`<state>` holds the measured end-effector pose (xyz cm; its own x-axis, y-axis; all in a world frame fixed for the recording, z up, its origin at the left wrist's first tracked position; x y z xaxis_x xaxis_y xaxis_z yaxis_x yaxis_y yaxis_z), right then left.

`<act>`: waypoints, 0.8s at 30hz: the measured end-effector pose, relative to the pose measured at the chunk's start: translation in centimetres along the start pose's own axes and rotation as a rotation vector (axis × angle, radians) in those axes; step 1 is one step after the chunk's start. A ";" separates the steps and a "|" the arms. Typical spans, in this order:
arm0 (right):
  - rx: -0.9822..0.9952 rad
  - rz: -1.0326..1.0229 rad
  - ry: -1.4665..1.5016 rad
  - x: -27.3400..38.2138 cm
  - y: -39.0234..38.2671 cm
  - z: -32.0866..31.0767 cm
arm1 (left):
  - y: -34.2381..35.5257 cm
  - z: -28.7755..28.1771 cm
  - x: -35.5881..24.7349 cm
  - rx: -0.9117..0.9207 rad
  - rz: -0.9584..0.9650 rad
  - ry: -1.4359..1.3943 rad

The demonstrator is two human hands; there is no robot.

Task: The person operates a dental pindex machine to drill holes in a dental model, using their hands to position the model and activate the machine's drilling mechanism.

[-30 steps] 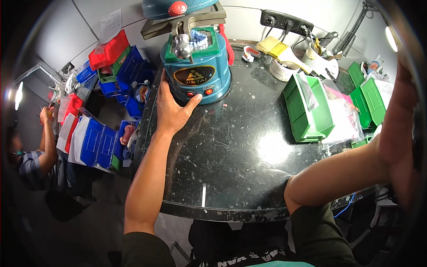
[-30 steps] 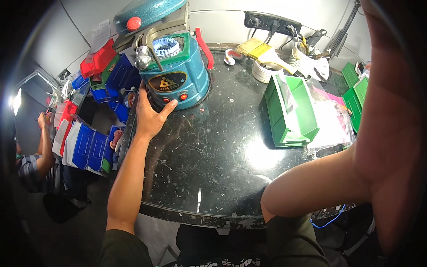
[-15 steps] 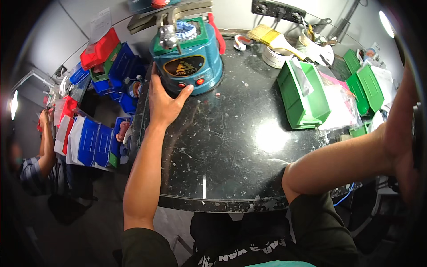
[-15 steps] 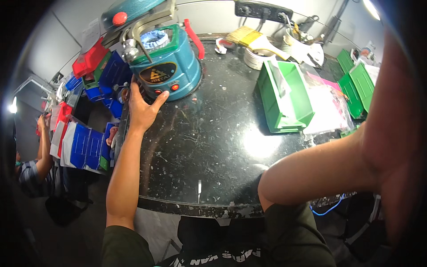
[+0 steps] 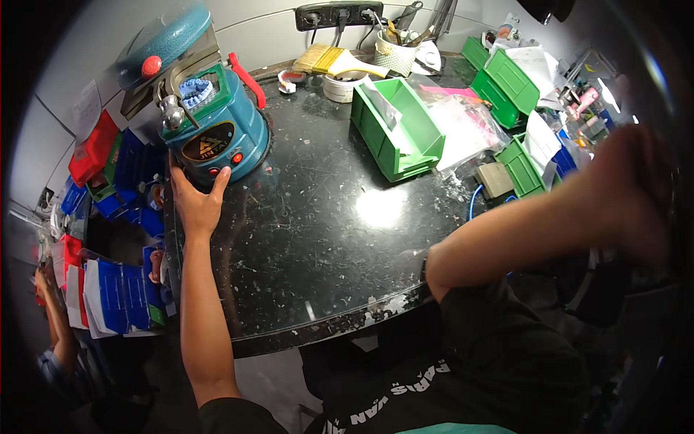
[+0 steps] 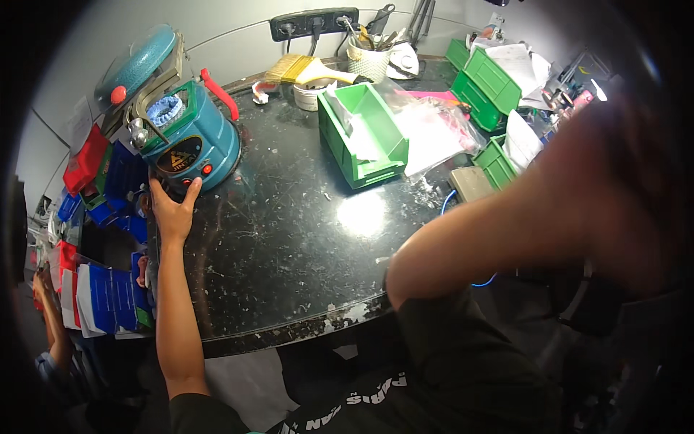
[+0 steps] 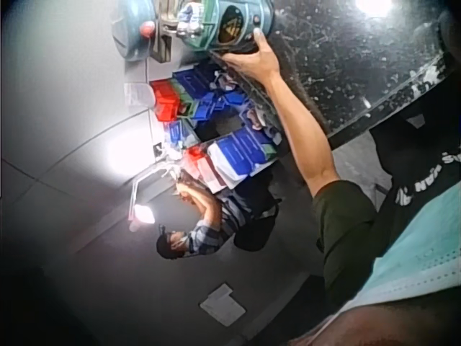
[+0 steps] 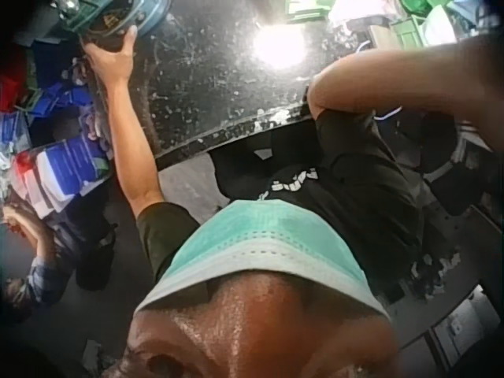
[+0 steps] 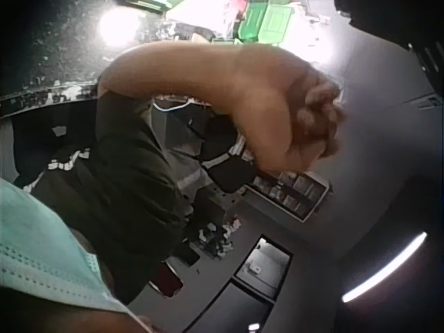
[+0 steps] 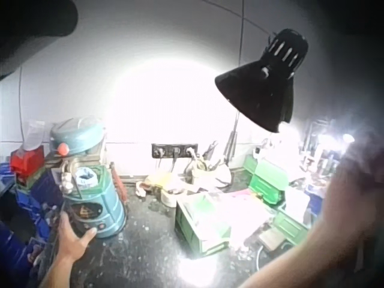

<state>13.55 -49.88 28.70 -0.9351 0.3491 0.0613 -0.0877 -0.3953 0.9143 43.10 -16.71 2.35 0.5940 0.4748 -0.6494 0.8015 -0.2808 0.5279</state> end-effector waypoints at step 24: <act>0.004 0.705 -0.934 -9.0 -16.0 -11.1 | -0.1 0.2 -0.3 -0.001 -0.021 0.010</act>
<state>19.60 -56.10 9.05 -0.1602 0.5431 0.8242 0.3519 -0.7487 0.5618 42.85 -17.00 2.38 0.5765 0.4891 -0.6545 0.8136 -0.2696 0.5151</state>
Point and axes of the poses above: each hand's wrist, its own y-axis towards the middle knuckle, its own z-axis out of the palm, x = y × z, the point moved 1 cm from there along y, towards the middle knuckle, and after that the axes turned 4 degrees about x, right-handed, at the moved point
